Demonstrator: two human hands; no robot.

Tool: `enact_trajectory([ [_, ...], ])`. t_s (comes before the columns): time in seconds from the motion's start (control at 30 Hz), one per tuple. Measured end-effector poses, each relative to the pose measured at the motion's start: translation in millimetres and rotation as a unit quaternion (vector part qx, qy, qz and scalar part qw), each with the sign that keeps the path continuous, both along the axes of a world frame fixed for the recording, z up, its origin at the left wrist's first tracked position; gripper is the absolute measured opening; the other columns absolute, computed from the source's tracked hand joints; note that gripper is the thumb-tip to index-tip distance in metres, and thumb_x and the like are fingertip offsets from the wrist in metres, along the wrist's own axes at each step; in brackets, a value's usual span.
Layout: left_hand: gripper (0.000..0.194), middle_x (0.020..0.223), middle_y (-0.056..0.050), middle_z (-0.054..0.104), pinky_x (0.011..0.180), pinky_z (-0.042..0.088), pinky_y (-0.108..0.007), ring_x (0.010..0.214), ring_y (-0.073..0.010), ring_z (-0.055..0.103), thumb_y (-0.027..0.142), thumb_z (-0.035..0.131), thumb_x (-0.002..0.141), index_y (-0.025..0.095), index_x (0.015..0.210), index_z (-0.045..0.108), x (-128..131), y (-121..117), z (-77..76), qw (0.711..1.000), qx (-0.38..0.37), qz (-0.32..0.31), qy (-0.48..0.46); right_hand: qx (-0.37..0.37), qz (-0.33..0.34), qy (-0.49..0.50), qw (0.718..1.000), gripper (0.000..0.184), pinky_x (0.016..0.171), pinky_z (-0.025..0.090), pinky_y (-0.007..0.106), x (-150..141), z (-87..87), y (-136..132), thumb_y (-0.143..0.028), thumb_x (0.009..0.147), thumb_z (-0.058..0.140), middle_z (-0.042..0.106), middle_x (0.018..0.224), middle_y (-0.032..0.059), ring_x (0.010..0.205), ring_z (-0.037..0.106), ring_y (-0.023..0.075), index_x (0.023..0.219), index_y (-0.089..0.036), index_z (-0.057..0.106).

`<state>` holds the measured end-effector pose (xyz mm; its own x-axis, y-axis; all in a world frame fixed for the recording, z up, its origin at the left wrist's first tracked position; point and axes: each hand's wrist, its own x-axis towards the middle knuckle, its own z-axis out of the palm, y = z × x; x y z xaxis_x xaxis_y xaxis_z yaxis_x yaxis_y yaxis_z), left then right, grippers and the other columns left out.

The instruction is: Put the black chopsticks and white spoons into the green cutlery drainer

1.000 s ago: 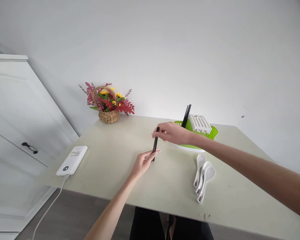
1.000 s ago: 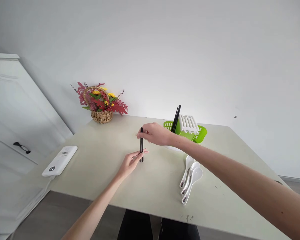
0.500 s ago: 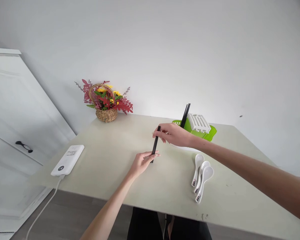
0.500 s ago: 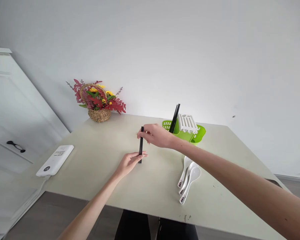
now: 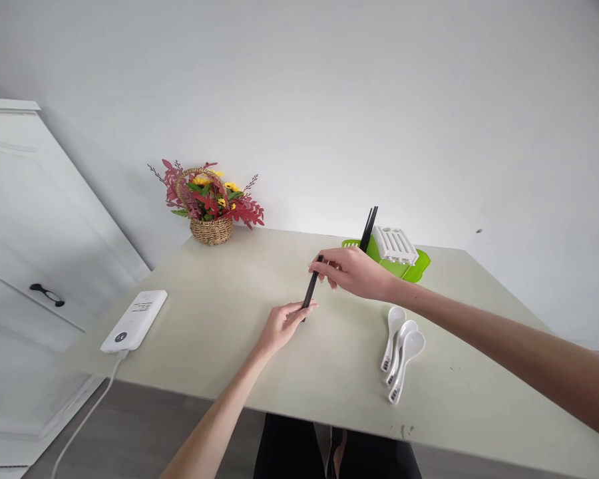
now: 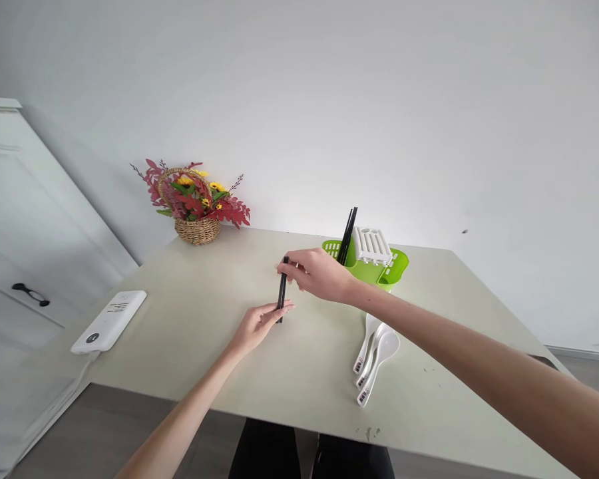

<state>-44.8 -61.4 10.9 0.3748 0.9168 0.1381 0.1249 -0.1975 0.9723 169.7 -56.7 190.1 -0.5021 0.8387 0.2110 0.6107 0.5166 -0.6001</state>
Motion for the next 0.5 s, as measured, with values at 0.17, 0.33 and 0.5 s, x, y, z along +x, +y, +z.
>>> enact_trajectory([
  [0.17, 0.050, 0.143, -0.007, 0.070, 0.109, 0.054, -0.038, 0.124, -0.0279, 0.069, 0.055, 0.058, 0.103, 0.026, 0.141, 0.071, -1.8, 0.7, -0.2, 0.999, 0.012, -0.022, 0.035, -0.011, 0.002, 0.013, 1.000, 0.032, 0.066, 0.045, 0.025, 5.4, -0.9, -1.9, -0.039, 0.106, 0.050, 0.069, 0.065, -0.0026, 0.056, 0.064, 0.0126, 0.084, -0.022, 0.067],
  [0.33, 0.047, 0.142, -0.007, 0.070, 0.105, 0.055, -0.035, 0.121, -0.0272, 0.070, 0.056, 0.058, 0.102, 0.026, 0.136, 0.074, -2.3, 1.1, 0.1, 0.997, 0.014, -0.034, 0.064, -0.030, 0.008, 0.032, 0.999, 0.033, 0.064, 0.047, 0.025, 11.3, -2.4, -3.3, -0.042, 0.106, 0.049, 0.073, 0.078, -0.0015, 0.054, 0.065, 0.0108, 0.090, -0.022, 0.070],
  [0.5, 0.046, 0.135, -0.008, 0.074, 0.106, 0.054, -0.036, 0.121, -0.0278, 0.071, 0.055, 0.061, 0.101, 0.025, 0.131, 0.077, -1.6, 0.9, -0.3, 0.998, 0.007, -0.042, 0.055, -0.044, 0.011, 0.039, 0.998, 0.033, 0.062, 0.047, 0.025, 17.1, -4.4, -4.1, -0.045, 0.105, 0.050, 0.075, 0.079, -0.0009, 0.054, 0.066, 0.0108, 0.092, -0.022, 0.070],
])
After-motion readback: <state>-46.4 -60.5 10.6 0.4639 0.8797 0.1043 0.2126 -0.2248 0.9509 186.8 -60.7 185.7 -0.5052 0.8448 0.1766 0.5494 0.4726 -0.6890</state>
